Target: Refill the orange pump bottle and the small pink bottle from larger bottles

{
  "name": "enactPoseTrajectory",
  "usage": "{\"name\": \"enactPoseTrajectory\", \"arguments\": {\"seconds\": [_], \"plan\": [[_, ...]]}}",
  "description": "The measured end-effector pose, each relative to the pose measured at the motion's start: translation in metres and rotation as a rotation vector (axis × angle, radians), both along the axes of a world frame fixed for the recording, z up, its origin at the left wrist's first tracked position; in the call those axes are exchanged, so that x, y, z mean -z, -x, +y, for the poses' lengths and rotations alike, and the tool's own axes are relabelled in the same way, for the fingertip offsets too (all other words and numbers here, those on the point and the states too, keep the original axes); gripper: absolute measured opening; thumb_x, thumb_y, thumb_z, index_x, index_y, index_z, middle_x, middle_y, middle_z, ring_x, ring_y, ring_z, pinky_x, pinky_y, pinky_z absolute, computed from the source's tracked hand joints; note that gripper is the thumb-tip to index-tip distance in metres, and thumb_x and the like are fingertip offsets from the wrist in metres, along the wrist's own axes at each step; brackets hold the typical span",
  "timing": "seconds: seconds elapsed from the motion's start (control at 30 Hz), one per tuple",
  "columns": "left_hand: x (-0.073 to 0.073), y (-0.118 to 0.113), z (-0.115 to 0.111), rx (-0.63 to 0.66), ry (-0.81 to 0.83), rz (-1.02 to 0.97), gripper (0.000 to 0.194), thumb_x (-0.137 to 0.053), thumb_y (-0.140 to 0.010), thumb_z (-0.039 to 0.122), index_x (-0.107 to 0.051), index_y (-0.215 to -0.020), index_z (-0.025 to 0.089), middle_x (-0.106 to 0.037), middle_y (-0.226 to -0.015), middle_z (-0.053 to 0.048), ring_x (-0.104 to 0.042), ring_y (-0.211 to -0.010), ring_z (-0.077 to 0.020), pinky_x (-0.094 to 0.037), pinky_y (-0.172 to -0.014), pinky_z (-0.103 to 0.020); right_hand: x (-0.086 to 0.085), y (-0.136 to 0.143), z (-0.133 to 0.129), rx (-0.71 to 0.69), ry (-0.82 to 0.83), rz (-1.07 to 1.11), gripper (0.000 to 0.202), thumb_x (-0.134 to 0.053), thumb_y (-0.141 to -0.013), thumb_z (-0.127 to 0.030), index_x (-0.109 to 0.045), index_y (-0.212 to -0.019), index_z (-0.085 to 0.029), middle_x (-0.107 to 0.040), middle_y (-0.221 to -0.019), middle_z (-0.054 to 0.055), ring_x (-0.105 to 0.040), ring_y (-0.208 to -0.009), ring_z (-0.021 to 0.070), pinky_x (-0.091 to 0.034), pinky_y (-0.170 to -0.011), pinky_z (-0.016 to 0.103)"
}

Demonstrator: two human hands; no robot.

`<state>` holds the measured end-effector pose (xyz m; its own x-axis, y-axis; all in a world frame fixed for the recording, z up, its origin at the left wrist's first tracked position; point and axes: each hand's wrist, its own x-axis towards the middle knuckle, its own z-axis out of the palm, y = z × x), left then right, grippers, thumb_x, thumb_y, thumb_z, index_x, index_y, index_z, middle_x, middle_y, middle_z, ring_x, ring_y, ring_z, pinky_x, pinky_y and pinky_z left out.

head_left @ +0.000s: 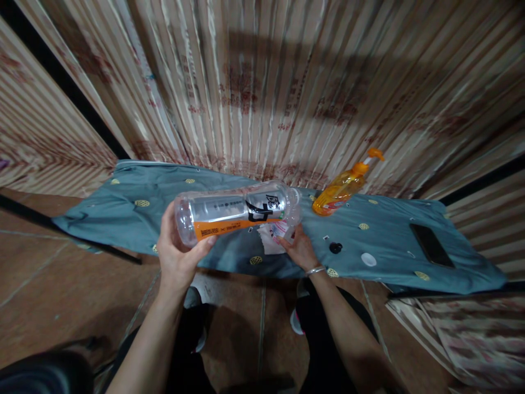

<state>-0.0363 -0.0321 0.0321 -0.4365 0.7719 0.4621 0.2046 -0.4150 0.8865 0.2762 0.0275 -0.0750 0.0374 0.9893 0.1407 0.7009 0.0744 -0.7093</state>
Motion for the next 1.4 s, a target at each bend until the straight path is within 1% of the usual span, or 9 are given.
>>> {"name": "enactPoseTrajectory", "arguments": {"seconds": [0.17, 0.3, 0.47, 0.57, 0.77, 0.97, 1.13, 1.27, 1.4], "plan": [[0.0001, 0.0015, -0.0005, 0.005, 0.009, 0.018, 0.099, -0.105, -0.066, 0.062, -0.071, -0.15, 0.024, -0.077, -0.149, -0.016, -0.074, -0.144, -0.0457, -0.063, -0.124, -0.062, -0.0055, 0.0017, -0.0009, 0.032, 0.084, 0.044, 0.056, -0.083, -0.092, -0.04, -0.063, -0.141, -0.023, -0.086, -0.127, 0.017, -0.085, -0.118, 0.0391, -0.068, -0.109, 0.055], [-0.0015, 0.0017, -0.0007, 0.012, 0.023, 0.015, 0.101, -0.106, -0.063, 0.062, -0.072, -0.15, 0.023, -0.078, -0.15, -0.016, -0.075, -0.142, -0.0438, -0.064, -0.123, -0.059, -0.0076, 0.0027, -0.0016, 0.037, 0.087, 0.045, 0.056, -0.083, -0.093, -0.041, -0.063, -0.142, -0.023, -0.085, -0.129, 0.017, -0.085, -0.119, 0.0386, -0.068, -0.109, 0.054], [-0.0043, 0.0009, -0.0013, 0.012, 0.023, 0.004, 0.1, -0.107, -0.062, 0.063, -0.074, -0.148, 0.023, -0.079, -0.149, -0.016, -0.076, -0.141, -0.0441, -0.064, -0.122, -0.06, -0.0066, 0.0022, -0.0022, 0.027, 0.089, 0.035, 0.062, -0.082, -0.094, -0.044, -0.06, -0.147, -0.02, -0.084, -0.133, 0.019, -0.085, -0.121, 0.0381, -0.067, -0.11, 0.054], [-0.005, 0.0009, -0.0017, 0.014, 0.02, 0.009, 0.099, -0.107, -0.063, 0.063, -0.074, -0.147, 0.023, -0.078, -0.15, -0.016, -0.075, -0.143, -0.0441, -0.064, -0.124, -0.06, -0.0053, 0.002, -0.002, 0.027, 0.077, 0.029, 0.062, -0.082, -0.093, -0.044, -0.06, -0.147, -0.021, -0.085, -0.133, 0.018, -0.085, -0.12, 0.0373, -0.067, -0.11, 0.053], [-0.0061, 0.0019, -0.0028, 0.021, 0.029, 0.011, 0.101, -0.107, -0.061, 0.06, -0.072, -0.148, 0.024, -0.079, -0.148, -0.015, -0.078, -0.137, -0.0416, -0.068, -0.117, -0.055, -0.0041, 0.002, -0.0014, 0.018, 0.056, 0.034, 0.061, -0.08, -0.092, -0.044, -0.061, -0.145, -0.021, -0.085, -0.13, 0.017, -0.085, -0.117, 0.0382, -0.069, -0.107, 0.053], [-0.005, 0.0015, -0.0025, 0.007, 0.022, 0.023, 0.096, -0.107, -0.062, 0.059, -0.074, -0.146, 0.025, -0.079, -0.148, -0.014, -0.077, -0.138, -0.0413, -0.067, -0.119, -0.054, -0.0069, 0.0025, -0.0023, 0.026, 0.049, 0.035, 0.06, -0.081, -0.092, -0.043, -0.061, -0.145, -0.023, -0.085, -0.131, 0.016, -0.085, -0.118, 0.0385, -0.068, -0.108, 0.054], [-0.0022, 0.0014, -0.0016, 0.009, 0.028, 0.015, 0.098, -0.107, -0.062, 0.06, -0.073, -0.147, 0.025, -0.079, -0.15, -0.014, -0.077, -0.138, -0.0404, -0.068, -0.117, -0.053, -0.01, 0.0035, -0.0031, 0.036, 0.072, 0.02, 0.06, -0.082, -0.091, -0.043, -0.061, -0.144, -0.021, -0.086, -0.129, 0.018, -0.085, -0.116, 0.04, -0.068, -0.106, 0.055], [-0.0041, 0.0006, -0.002, 0.007, 0.018, 0.009, 0.098, -0.107, -0.062, 0.061, -0.074, -0.146, 0.025, -0.079, -0.149, -0.014, -0.077, -0.139, -0.0412, -0.067, -0.119, -0.054, -0.0103, 0.0036, -0.0033, 0.031, 0.068, 0.024, 0.06, -0.083, -0.092, -0.042, -0.062, -0.144, -0.021, -0.087, -0.127, 0.017, -0.085, -0.114, 0.0392, -0.069, -0.105, 0.052], [-0.0072, 0.0001, -0.0032, 0.017, 0.025, 0.005, 0.097, -0.108, -0.062, 0.059, -0.074, -0.147, 0.025, -0.078, -0.152, -0.014, -0.075, -0.144, -0.0421, -0.064, -0.123, -0.057, -0.0081, 0.0022, -0.003, 0.016, 0.042, 0.012, 0.058, -0.082, -0.093, -0.042, -0.063, -0.144, -0.023, -0.087, -0.123, 0.014, -0.086, -0.11, 0.0375, -0.07, -0.1, 0.051]]}}
